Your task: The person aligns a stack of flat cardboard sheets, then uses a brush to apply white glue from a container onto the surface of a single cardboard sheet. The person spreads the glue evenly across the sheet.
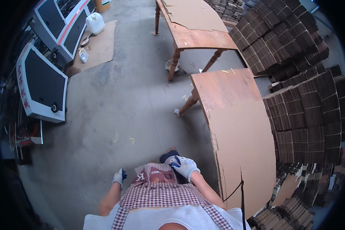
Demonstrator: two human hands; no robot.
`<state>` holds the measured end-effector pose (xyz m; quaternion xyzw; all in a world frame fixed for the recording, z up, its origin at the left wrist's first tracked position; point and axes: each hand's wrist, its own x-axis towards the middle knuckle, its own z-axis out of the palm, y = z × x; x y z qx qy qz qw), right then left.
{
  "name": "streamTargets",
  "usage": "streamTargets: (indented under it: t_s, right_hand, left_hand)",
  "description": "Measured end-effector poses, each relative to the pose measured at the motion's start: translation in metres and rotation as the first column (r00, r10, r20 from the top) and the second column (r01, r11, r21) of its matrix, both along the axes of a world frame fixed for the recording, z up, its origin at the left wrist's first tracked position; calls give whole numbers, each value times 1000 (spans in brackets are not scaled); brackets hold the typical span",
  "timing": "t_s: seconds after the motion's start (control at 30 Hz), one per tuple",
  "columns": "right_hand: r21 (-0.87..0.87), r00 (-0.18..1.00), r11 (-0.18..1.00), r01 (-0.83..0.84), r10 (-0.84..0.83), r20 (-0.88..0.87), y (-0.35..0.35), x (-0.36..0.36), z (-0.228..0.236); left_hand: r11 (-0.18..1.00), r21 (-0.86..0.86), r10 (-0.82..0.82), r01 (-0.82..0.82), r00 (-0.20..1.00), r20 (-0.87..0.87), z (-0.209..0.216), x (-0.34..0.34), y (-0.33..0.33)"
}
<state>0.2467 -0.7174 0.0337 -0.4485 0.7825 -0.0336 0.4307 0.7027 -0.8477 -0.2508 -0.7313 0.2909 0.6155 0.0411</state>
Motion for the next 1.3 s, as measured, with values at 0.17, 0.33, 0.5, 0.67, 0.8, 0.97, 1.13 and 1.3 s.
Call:
streamTargets:
  t_s: [0.17, 0.33, 0.5, 0.67, 0.8, 0.97, 1.13, 1.3]
  right_hand:
    - [0, 999, 1000, -19, 19, 36, -127, -56, -26]
    - [104, 999, 994, -44, 42, 23, -289, -125, -114]
    - [8, 996, 997, -82, 82, 39, -448, -160, -168]
    - [5, 989, 996, 92, -92, 113, -579, -208, -217]
    - [19, 943, 943, 332, -332, -5, -653, -257, -282]
    - [61, 813, 813, 579, -571, -116, -726, -340, -434]
    - [149, 657, 642, 752, -717, -233, -730, -446, -592]
    - [78, -37, -43, 996, -996, -85, -744, -548, -681]
  left_hand:
    - [992, -68, 88, -108, 966, -244, -15, -83, -77]
    - [957, -253, -177, 140, 975, -132, -4, -158, -176]
    - [960, -68, 257, -272, 950, -175, -36, -190, -247]
    - [962, 93, 266, -257, 957, -111, -76, -206, -358]
    - [954, 6, 299, -299, 951, -80, -102, -248, -498]
    - [983, -128, 114, -132, 984, -140, -157, -338, -694]
    - [872, -321, -415, 370, 906, -83, -223, -456, -813]
    - [864, -246, -498, 439, 817, -290, -335, -576, -830]
